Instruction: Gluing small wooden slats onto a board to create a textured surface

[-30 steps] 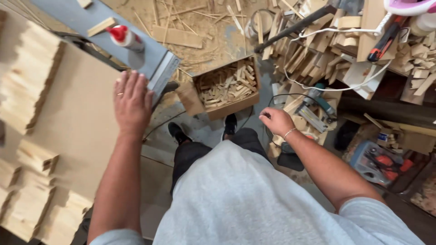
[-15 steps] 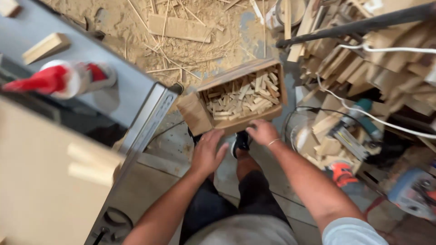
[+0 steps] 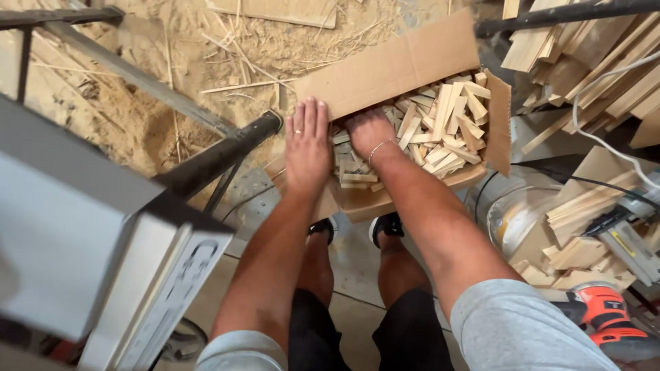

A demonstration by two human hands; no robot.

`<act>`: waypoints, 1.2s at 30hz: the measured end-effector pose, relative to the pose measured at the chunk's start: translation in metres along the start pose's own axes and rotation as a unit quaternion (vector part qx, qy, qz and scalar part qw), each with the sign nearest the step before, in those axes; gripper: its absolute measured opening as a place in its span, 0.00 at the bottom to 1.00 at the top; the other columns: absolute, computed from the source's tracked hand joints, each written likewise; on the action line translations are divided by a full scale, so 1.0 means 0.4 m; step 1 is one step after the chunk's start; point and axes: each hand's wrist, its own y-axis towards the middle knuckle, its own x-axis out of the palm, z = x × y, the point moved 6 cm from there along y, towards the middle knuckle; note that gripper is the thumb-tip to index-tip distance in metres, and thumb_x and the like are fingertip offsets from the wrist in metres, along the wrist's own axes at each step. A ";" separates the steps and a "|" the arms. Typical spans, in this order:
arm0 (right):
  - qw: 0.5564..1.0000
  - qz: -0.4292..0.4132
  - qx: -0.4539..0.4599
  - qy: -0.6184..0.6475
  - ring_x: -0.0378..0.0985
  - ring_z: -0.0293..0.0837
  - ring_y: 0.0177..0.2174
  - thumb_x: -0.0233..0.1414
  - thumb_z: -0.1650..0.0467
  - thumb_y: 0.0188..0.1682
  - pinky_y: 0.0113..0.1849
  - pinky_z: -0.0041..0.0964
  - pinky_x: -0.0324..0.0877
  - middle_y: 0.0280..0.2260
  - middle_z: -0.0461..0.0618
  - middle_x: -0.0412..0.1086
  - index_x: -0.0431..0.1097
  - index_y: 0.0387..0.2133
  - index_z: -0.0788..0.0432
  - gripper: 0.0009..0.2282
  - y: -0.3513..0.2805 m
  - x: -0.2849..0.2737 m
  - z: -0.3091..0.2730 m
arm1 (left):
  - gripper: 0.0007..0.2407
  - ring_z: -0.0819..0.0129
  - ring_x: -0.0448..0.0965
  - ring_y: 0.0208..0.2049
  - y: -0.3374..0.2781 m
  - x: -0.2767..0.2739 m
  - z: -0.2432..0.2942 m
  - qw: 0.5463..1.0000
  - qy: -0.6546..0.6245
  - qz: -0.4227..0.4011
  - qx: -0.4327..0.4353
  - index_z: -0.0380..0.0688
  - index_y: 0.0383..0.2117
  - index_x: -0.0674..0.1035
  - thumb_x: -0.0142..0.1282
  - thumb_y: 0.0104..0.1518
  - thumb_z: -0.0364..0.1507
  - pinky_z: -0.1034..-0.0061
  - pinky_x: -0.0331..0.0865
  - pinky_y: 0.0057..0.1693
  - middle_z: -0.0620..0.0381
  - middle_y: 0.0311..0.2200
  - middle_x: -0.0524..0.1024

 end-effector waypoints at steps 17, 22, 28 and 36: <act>0.951 -0.281 0.088 -0.096 0.78 0.49 0.41 0.41 0.66 0.52 0.47 0.53 0.58 0.35 0.45 0.81 0.81 0.33 0.47 0.16 0.099 -0.175 -0.034 | 0.11 0.64 0.83 0.32 0.043 0.210 -0.100 0.971 0.002 0.233 0.057 0.58 0.41 0.78 0.53 0.59 0.43 0.71 0.74 0.42 0.63 0.40 0.79; 0.962 -0.254 0.049 -0.091 0.80 0.49 0.38 0.40 0.61 0.54 0.43 0.49 0.61 0.33 0.45 0.81 0.80 0.34 0.48 0.18 0.091 -0.054 0.001 | 0.10 0.60 0.83 0.28 0.047 0.228 -0.092 0.962 -0.007 0.264 0.066 0.55 0.40 0.77 0.50 0.62 0.43 0.69 0.75 0.39 0.60 0.38 0.79; 0.943 -0.304 0.080 -0.112 0.82 0.47 0.42 0.29 0.47 0.54 0.45 0.44 0.60 0.37 0.43 0.81 0.81 0.36 0.48 0.31 0.095 -0.043 0.008 | 0.08 0.60 0.81 0.21 0.066 0.230 -0.098 0.954 0.020 0.294 0.054 0.59 0.35 0.74 0.51 0.59 0.44 0.68 0.75 0.33 0.63 0.29 0.75; 0.951 -0.291 0.031 -0.099 0.81 0.47 0.47 0.34 0.51 0.52 0.46 0.41 0.69 0.41 0.43 0.81 0.81 0.40 0.51 0.27 0.090 -0.342 -0.091 | 0.16 0.52 0.82 0.38 0.083 0.238 -0.085 0.977 0.052 0.204 0.044 0.53 0.41 0.76 0.62 0.52 0.43 0.61 0.73 0.43 0.56 0.34 0.75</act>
